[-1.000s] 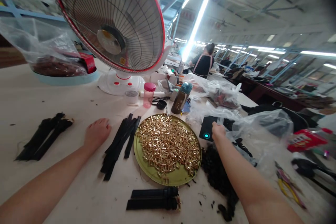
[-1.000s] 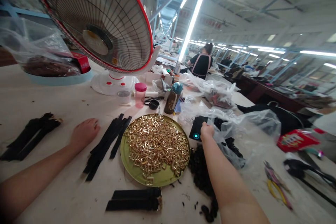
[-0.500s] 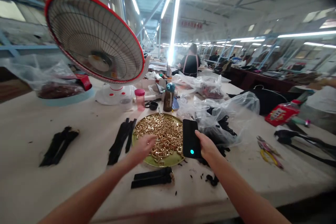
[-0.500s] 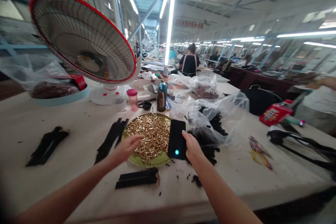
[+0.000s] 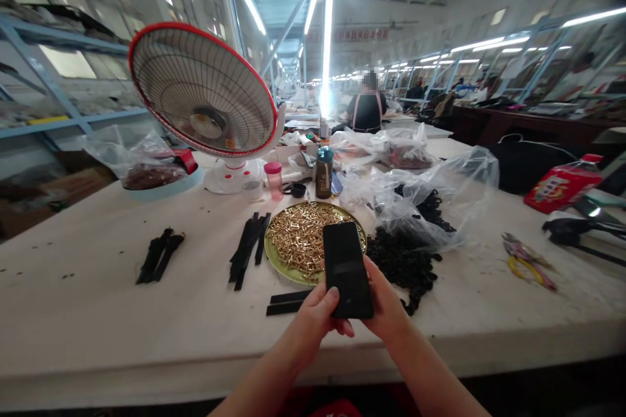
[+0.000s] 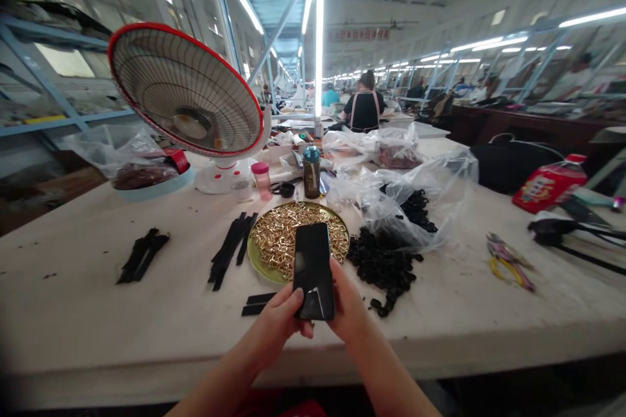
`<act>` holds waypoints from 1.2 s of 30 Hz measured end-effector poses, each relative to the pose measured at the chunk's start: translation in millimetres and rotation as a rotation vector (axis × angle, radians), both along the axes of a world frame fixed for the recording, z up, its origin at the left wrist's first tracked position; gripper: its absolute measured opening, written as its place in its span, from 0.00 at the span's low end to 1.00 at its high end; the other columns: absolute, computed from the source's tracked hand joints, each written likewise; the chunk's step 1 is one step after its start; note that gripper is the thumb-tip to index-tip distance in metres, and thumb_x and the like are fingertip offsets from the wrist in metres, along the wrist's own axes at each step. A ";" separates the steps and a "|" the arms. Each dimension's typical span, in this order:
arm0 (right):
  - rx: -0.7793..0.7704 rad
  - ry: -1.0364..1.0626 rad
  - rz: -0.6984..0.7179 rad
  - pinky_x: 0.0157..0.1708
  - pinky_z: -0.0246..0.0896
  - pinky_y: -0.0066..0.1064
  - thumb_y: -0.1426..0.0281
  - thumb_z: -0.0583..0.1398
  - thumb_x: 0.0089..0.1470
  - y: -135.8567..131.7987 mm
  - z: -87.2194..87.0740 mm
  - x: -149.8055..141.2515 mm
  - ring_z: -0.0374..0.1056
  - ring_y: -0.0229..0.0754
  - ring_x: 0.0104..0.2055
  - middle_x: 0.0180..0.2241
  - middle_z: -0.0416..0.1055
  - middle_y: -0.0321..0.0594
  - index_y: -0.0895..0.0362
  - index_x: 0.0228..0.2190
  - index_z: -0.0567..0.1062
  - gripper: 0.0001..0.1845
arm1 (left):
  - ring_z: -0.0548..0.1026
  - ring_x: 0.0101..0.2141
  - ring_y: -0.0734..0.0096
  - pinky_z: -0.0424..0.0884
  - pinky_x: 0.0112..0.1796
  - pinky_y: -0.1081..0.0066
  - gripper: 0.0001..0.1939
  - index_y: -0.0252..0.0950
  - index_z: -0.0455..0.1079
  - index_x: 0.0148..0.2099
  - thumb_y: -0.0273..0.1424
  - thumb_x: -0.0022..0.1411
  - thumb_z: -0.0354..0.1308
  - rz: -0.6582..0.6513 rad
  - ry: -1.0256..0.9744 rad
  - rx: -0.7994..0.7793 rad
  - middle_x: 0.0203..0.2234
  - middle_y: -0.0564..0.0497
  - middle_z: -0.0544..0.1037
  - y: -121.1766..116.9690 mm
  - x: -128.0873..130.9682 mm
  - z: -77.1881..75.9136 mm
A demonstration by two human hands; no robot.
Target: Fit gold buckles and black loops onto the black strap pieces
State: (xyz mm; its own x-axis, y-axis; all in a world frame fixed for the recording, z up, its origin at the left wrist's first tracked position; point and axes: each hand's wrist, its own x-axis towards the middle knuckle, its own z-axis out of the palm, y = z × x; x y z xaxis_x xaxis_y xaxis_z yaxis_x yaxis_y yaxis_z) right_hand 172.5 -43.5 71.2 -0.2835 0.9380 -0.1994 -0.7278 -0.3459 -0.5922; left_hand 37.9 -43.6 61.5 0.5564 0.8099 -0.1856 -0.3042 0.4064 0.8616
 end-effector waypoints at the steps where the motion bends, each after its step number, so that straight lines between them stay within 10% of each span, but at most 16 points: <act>1: 0.002 0.046 0.018 0.35 0.67 0.36 0.56 0.50 0.56 -2.1 0.2 -1.7 0.70 0.47 0.37 0.38 0.73 0.46 0.62 0.42 0.72 0.24 | 0.70 0.19 0.77 0.61 0.22 0.77 0.20 0.30 0.62 0.44 0.42 0.58 0.51 0.003 0.007 0.008 0.24 0.51 0.71 -3.8 0.0 0.6; 9: -0.041 0.190 -0.045 0.43 0.64 0.37 0.52 0.47 0.54 -14.5 -7.1 -8.9 0.69 0.47 0.41 0.39 0.73 0.48 0.64 0.40 0.74 0.30 | 0.70 0.18 0.78 0.63 0.22 0.76 0.25 0.32 0.60 0.50 0.45 0.57 0.52 -0.033 0.074 0.027 0.27 0.51 0.72 -20.5 1.1 -7.2; 15: -0.013 0.179 0.047 0.27 0.67 0.38 0.49 0.48 0.50 -21.4 -15.4 -2.0 0.69 0.51 0.36 0.36 0.73 0.50 0.62 0.42 0.72 0.32 | 0.69 0.18 0.78 0.65 0.23 0.74 0.33 0.33 0.56 0.55 0.48 0.54 0.53 -0.074 0.129 0.079 0.31 0.50 0.72 -23.0 3.2 -7.8; 26: 0.004 0.199 -0.135 0.43 0.63 0.37 0.48 0.49 0.51 -14.6 -22.1 6.7 0.68 0.45 0.39 0.38 0.73 0.45 0.60 0.40 0.74 0.31 | 0.70 0.22 0.75 0.62 0.25 0.75 0.25 0.31 0.64 0.41 0.49 0.54 0.51 -0.091 0.223 0.106 0.21 0.52 0.71 -17.2 6.1 -10.8; 36: -0.052 0.305 -0.066 0.38 0.65 0.32 0.49 0.49 0.51 -12.6 -24.2 9.2 0.69 0.43 0.36 0.37 0.73 0.46 0.61 0.42 0.72 0.32 | 0.69 0.19 0.78 0.58 0.21 0.77 0.26 0.31 0.62 0.40 0.50 0.52 0.52 -0.115 0.215 0.137 0.26 0.50 0.72 -20.0 12.7 -20.6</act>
State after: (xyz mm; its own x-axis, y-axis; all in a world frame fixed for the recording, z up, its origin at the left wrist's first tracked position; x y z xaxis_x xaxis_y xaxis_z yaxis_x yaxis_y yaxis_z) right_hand 181.7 -56.1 47.1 -0.2762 0.9472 -0.1627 -0.8910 -0.3159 -0.3261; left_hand 50.6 -63.6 40.9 0.6061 0.7693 -0.2020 -0.0673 0.3027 0.9507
